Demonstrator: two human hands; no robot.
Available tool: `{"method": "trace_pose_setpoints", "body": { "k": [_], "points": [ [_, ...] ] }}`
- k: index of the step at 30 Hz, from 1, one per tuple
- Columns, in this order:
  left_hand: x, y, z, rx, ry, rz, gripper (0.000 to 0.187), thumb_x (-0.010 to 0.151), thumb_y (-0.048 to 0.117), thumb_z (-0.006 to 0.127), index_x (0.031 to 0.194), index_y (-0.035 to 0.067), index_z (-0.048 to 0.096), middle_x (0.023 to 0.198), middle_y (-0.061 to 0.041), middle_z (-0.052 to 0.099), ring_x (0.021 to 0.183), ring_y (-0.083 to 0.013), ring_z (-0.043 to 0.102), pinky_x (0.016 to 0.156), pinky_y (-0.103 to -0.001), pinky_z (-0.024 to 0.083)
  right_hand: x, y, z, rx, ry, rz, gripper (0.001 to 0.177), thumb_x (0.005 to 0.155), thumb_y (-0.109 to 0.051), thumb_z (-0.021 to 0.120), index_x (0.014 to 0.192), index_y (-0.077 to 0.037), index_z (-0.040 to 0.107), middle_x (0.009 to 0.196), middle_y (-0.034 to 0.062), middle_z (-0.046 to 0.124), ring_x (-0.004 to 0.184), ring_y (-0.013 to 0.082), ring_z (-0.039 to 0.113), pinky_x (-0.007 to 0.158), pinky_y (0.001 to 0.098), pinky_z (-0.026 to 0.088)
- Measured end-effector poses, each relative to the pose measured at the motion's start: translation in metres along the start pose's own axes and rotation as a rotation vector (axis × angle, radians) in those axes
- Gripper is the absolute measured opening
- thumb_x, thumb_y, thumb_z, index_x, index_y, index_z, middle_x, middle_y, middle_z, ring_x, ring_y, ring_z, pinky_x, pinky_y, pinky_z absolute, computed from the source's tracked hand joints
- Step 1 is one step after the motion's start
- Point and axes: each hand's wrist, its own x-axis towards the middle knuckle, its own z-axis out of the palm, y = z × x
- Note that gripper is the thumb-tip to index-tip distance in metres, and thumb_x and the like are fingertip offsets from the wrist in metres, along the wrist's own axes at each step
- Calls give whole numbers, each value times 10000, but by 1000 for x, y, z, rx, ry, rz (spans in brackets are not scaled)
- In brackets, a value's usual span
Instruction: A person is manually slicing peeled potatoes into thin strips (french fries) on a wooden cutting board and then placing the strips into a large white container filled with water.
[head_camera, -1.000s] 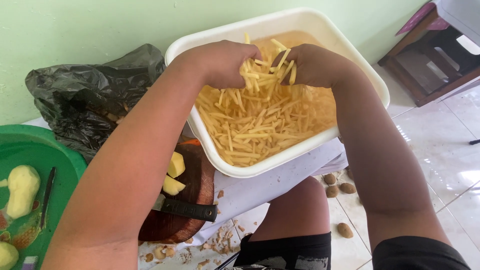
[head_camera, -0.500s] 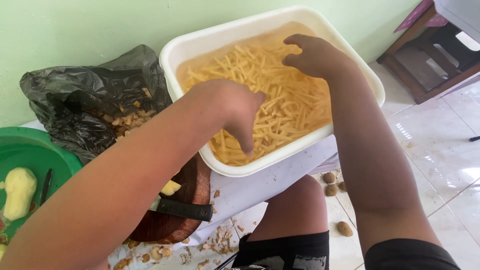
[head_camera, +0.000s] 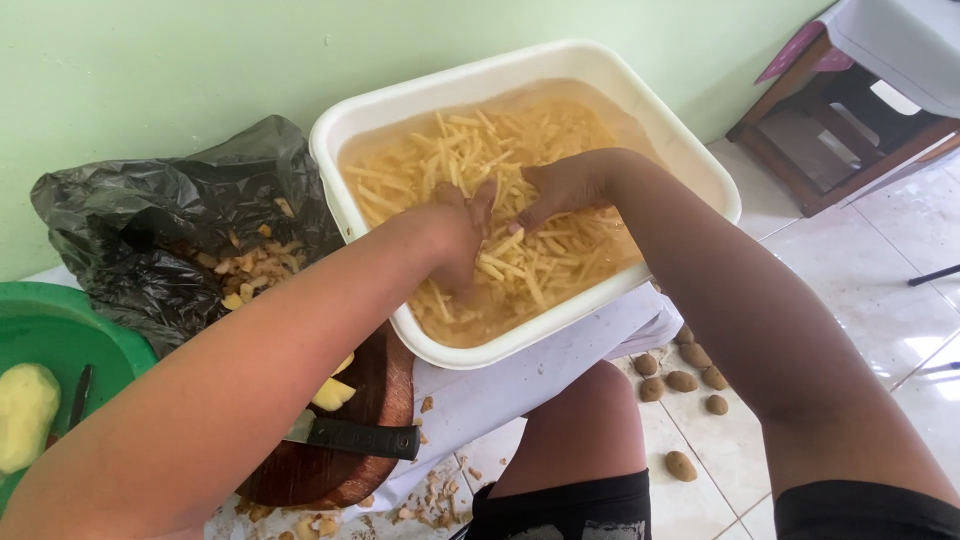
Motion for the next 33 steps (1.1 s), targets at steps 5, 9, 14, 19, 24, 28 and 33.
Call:
{"method": "trace_pose_setpoints", "body": {
  "k": [5,9,14,19,24,28,33],
  "points": [
    [29,-23,8,-204,217,113,1220,729,239,818,1650,57,39,1462,-303,422,1305,-504,556,1082,-602,478,35,26,0,370,-71,-222,1189,648,-214,942,1600,-111,238,1518,223,453,1351,476,453,941,644,522],
    [37,-42,-2,-310,420,243,1012,704,177,776,1565,25,265,1294,-316,602,1214,-516,623,1038,-604,510,18,16,-2,525,-108,-396,678,678,-48,920,1289,-37,627,1074,236,756,975,462,730,693,597,632],
    [2,-45,-41,-386,391,227,792,760,177,747,1476,127,413,1259,-250,666,1165,-447,669,994,-530,542,-46,-13,-8,377,224,-427,564,669,-80,914,1185,-57,687,1063,148,766,967,316,720,738,448,620],
    [6,-42,-51,-328,261,135,752,811,181,787,1495,241,482,1175,-175,721,942,-318,770,821,-385,621,-43,3,-14,140,355,-290,551,716,-145,904,1230,-83,715,1088,169,753,1032,386,696,862,477,565],
    [32,-40,-35,-51,281,147,734,787,234,837,1456,192,539,1173,-148,719,1164,-373,686,1010,-552,532,-45,-1,-5,-160,363,-193,574,739,-342,848,1271,-187,700,1244,135,724,1185,397,657,973,498,527],
    [6,-19,-26,100,379,58,305,827,141,695,1122,153,774,962,-106,766,1010,-366,743,960,-581,537,-47,-5,-6,-215,388,-146,691,767,-408,820,1408,-225,637,1429,111,638,1318,381,588,1057,513,497],
    [-56,22,-19,36,102,224,412,901,352,480,1151,184,760,1118,-63,762,1136,-341,700,1074,-674,435,-47,-9,-4,-251,415,-18,704,835,-513,780,1475,-288,589,1508,52,576,1361,327,559,1070,493,486]
  ]
}}
